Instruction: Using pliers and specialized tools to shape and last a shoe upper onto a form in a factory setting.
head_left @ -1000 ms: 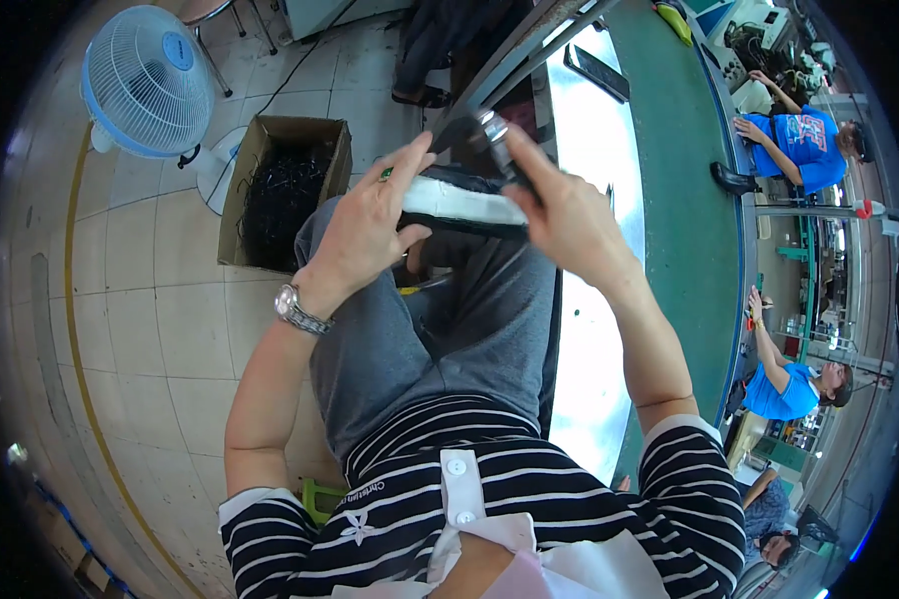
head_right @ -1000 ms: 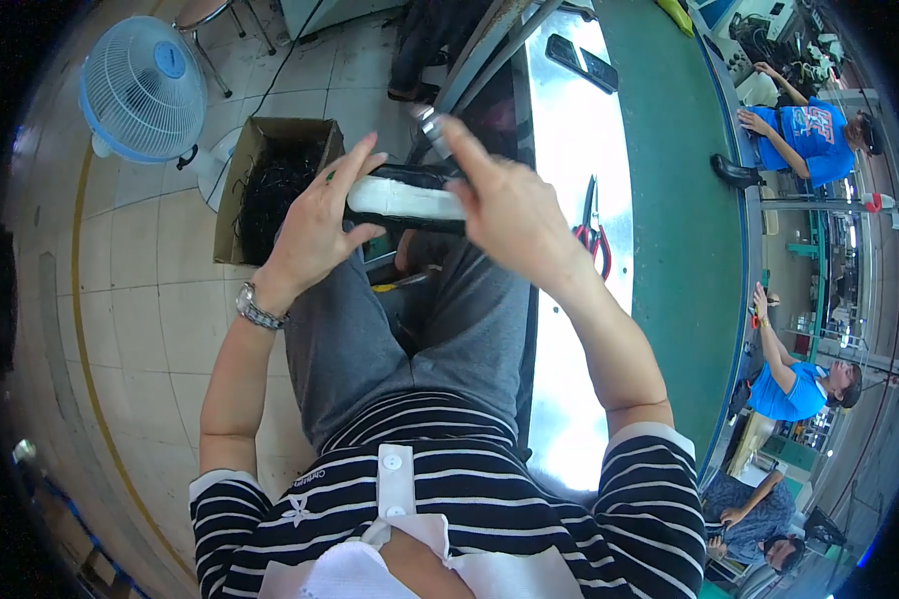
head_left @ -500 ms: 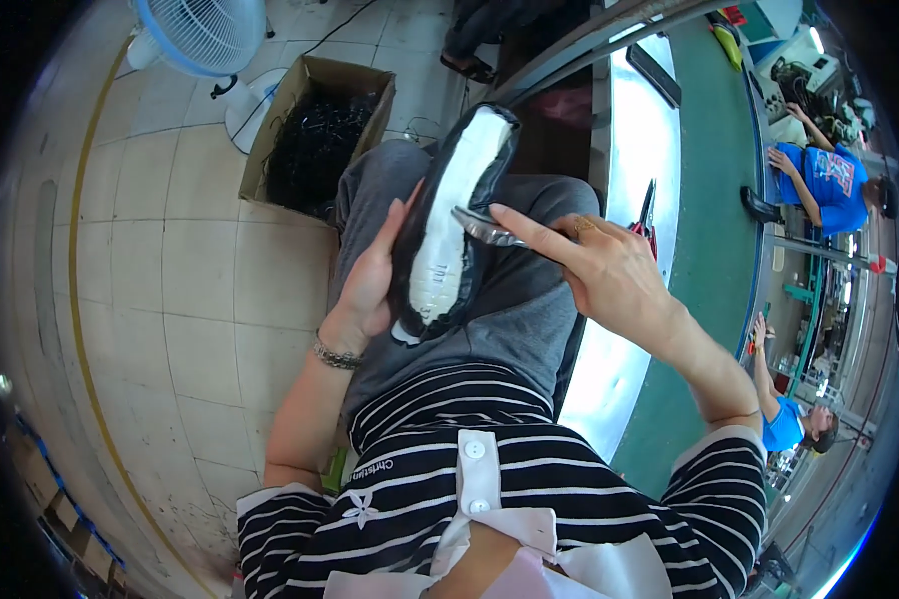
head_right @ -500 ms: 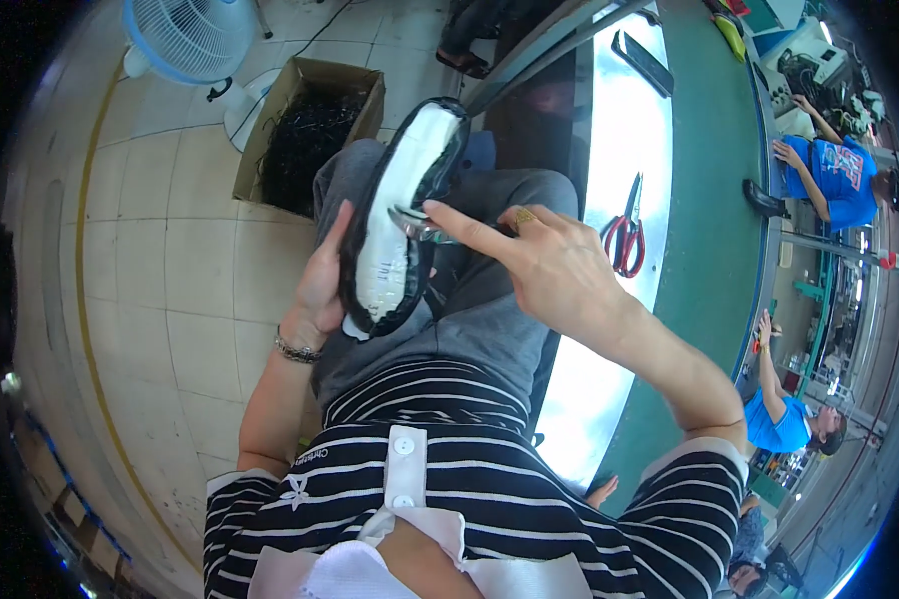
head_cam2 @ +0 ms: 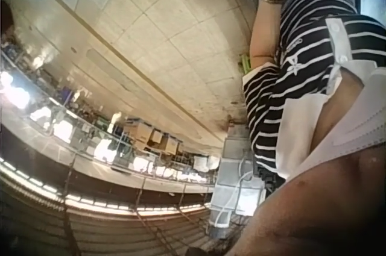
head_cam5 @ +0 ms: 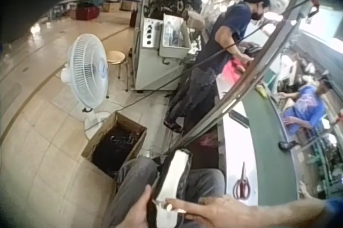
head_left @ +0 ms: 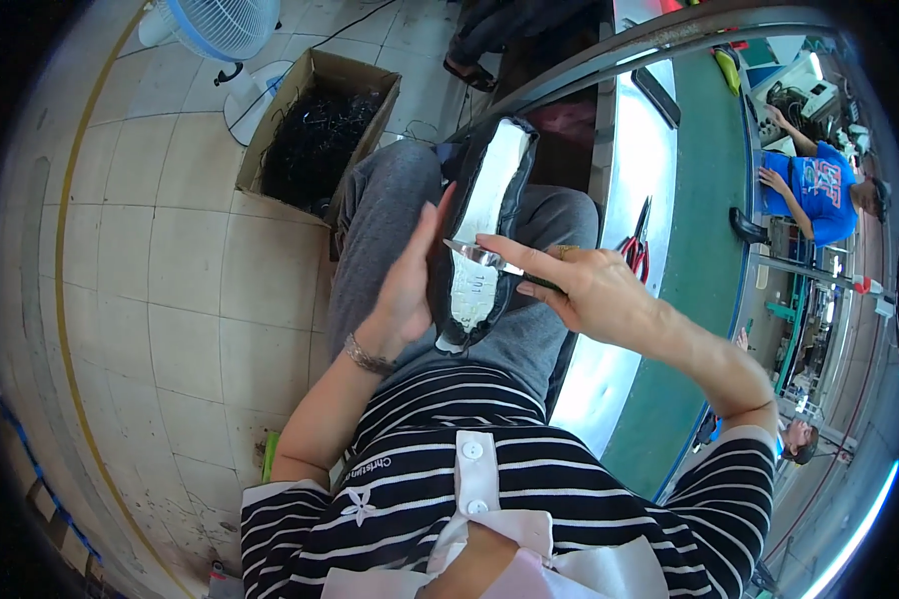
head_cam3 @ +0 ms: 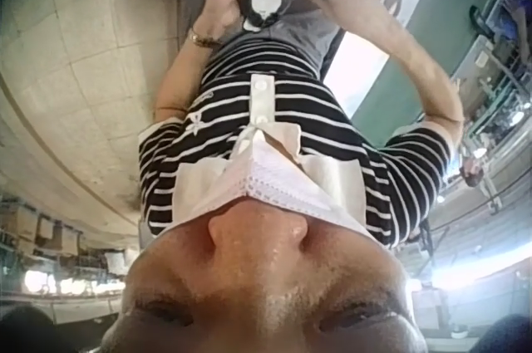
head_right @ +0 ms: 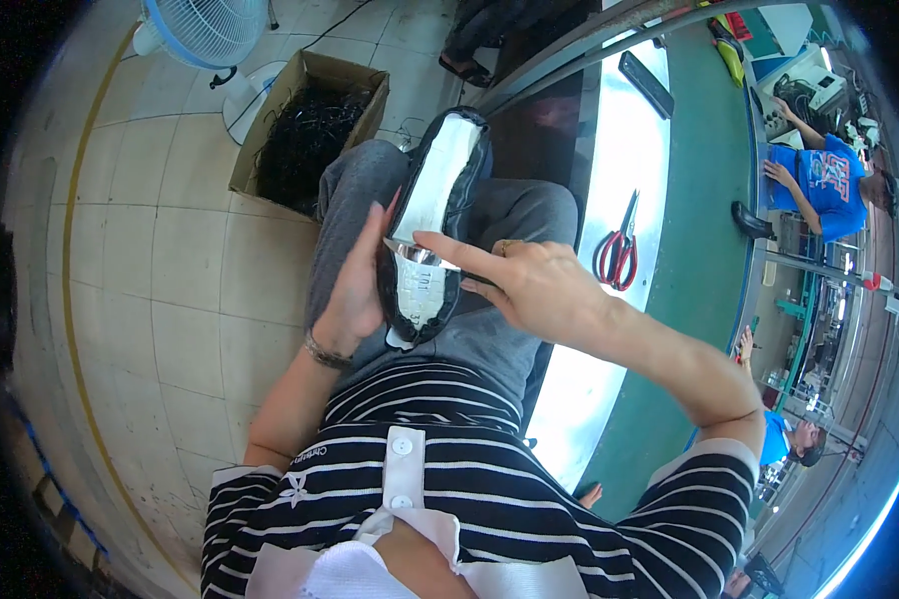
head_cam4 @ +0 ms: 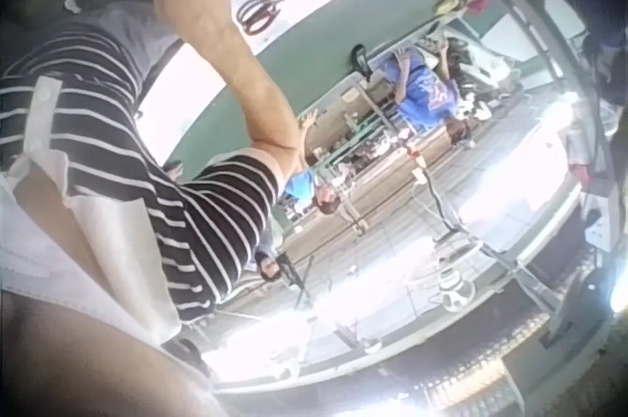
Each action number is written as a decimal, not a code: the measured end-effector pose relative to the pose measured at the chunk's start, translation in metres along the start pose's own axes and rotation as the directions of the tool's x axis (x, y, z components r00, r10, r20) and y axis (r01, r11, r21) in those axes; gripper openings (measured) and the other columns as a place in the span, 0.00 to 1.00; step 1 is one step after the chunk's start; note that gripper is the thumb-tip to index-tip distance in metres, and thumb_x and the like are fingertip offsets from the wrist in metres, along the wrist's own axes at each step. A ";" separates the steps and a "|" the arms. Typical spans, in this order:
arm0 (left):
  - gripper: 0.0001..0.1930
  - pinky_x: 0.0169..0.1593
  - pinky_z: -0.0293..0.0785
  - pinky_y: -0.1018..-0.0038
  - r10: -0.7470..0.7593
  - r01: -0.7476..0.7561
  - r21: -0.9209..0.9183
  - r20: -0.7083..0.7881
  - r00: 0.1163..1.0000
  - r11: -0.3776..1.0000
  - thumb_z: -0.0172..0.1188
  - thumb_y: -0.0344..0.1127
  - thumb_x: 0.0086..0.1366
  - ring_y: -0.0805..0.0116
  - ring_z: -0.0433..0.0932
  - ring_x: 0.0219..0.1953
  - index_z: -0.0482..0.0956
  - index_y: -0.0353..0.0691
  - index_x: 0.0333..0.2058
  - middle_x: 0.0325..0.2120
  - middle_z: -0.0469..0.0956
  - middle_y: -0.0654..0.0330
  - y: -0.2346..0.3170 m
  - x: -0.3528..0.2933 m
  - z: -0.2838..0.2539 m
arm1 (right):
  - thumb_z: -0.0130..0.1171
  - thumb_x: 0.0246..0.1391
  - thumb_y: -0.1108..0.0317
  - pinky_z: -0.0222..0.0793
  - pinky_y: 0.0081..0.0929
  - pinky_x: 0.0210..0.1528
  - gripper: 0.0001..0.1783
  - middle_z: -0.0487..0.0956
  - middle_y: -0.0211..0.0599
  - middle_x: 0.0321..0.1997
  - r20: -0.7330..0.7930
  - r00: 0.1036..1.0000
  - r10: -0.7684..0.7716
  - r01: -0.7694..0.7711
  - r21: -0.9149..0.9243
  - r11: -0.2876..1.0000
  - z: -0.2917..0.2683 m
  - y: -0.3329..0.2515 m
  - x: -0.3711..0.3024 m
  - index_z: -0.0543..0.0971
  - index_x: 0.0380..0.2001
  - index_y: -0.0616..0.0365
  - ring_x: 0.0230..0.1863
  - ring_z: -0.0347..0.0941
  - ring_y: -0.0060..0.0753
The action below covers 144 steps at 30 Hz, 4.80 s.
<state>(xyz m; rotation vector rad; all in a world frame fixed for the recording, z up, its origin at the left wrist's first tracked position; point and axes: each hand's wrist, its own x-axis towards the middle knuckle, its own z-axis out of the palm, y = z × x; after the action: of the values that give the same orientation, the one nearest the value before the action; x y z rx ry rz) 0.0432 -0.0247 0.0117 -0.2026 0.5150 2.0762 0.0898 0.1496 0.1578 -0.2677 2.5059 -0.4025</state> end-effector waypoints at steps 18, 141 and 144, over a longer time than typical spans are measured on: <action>0.42 0.53 0.70 0.70 -0.088 0.054 0.317 0.095 0.992 0.947 0.56 0.35 0.64 0.69 0.71 0.49 0.40 0.52 0.70 0.53 0.67 0.56 0.026 0.022 0.020 | 0.58 0.57 0.67 0.74 0.37 0.30 0.33 0.80 0.45 0.26 -0.525 0.838 -0.151 0.267 0.154 0.951 -0.033 0.038 0.032 0.61 0.65 0.43 0.26 0.79 0.48; 0.70 0.67 0.55 0.66 -0.232 -0.663 0.675 0.736 0.636 0.323 0.77 0.26 0.40 0.65 0.52 0.68 0.25 0.49 0.68 0.69 0.43 0.55 -0.083 0.151 0.156 | 0.69 0.45 0.64 0.64 0.38 0.59 0.36 0.70 0.54 0.58 -0.736 0.103 0.670 -0.133 0.657 0.742 0.175 0.103 -0.172 0.70 0.58 0.60 0.58 0.68 0.51; 0.67 0.63 0.63 0.68 -0.257 -0.505 0.697 0.683 0.684 0.508 0.75 0.23 0.41 0.64 0.62 0.63 0.28 0.50 0.69 0.68 0.49 0.55 -0.114 0.154 0.155 | 0.72 0.42 0.57 0.64 0.39 0.61 0.44 0.68 0.57 0.61 -0.898 0.073 0.434 -0.020 0.434 0.901 0.109 0.093 -0.174 0.66 0.58 0.70 0.62 0.66 0.51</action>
<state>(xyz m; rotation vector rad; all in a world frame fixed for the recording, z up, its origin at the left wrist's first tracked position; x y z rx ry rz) 0.0668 0.2148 0.0660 1.2914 1.0021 1.5682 0.2842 0.2602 0.1293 0.9381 3.6137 -1.1608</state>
